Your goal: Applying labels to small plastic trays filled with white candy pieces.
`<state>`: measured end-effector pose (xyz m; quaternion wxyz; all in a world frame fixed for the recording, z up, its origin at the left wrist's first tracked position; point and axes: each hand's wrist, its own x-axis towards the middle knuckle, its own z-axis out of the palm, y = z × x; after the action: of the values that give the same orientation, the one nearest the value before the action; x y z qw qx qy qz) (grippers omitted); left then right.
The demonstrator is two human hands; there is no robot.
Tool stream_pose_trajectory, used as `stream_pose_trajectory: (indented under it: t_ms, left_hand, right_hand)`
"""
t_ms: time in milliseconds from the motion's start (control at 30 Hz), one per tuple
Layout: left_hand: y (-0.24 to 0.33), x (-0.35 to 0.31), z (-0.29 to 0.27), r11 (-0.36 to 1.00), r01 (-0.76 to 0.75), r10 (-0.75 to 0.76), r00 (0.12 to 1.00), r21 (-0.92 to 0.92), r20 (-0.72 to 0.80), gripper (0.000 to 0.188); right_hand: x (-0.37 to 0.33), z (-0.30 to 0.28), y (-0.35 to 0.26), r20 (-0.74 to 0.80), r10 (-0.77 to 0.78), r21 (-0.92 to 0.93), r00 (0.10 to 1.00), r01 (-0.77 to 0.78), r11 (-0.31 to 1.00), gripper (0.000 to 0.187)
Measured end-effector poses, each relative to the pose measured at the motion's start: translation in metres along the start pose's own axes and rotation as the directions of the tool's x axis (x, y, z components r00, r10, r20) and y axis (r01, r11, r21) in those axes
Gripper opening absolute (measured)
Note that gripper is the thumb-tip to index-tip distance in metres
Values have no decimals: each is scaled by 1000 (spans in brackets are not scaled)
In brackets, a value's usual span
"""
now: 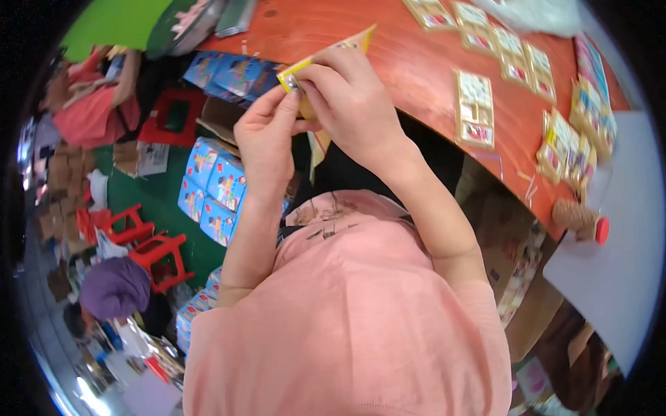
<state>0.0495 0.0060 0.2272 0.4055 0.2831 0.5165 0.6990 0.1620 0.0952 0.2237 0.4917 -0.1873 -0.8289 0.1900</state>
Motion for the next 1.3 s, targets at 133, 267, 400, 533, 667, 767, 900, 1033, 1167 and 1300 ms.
stream_pose_trajectory:
  t_ms: [133,267,400,533,667,767,900,1033,1167,1300]
  left_hand:
    - [-4,3,2,999,43,-40,996,-30,78,28]
    - [-9,9,2,994,77,-68,991,-78,113,36]
    - [-13,11,3,996,67,-62,994,-62,87,44]
    - [-11,10,3,1000,29,-29,999,8,40,53]
    - [-15,14,3,994,-4,4,1000,109,2,53]
    - [-18,14,6,984,-78,81,997,163,-10,51]
    - [-18,14,1,943,-127,126,992,309,21,51]
    - [-17,14,-3,986,-83,83,997,146,9,51]
    - [-18,16,-10,990,-74,72,997,118,24,50]
    - [-17,16,-17,990,-56,50,998,126,48,50]
  right_hand:
    - [-14,-4,3,3,72,-37,997,-72,997,19]
    - [-23,2,6,28,97,-24,995,-97,995,17]
    - [-28,7,9,29,122,-15,992,-121,993,20]
    - [-26,6,9,35,115,-43,993,-113,993,20]
    - [-23,4,11,125,128,-42,984,-124,991,19]
    - [-22,4,8,153,141,-69,978,-131,989,18]
    - [-23,7,6,125,97,-126,987,-81,989,16]
    - [-23,12,9,70,57,-90,996,-50,995,16]
    - [-27,19,11,33,127,-24,991,-126,992,13]
    - [-29,22,11,47,235,71,971,-238,969,8]
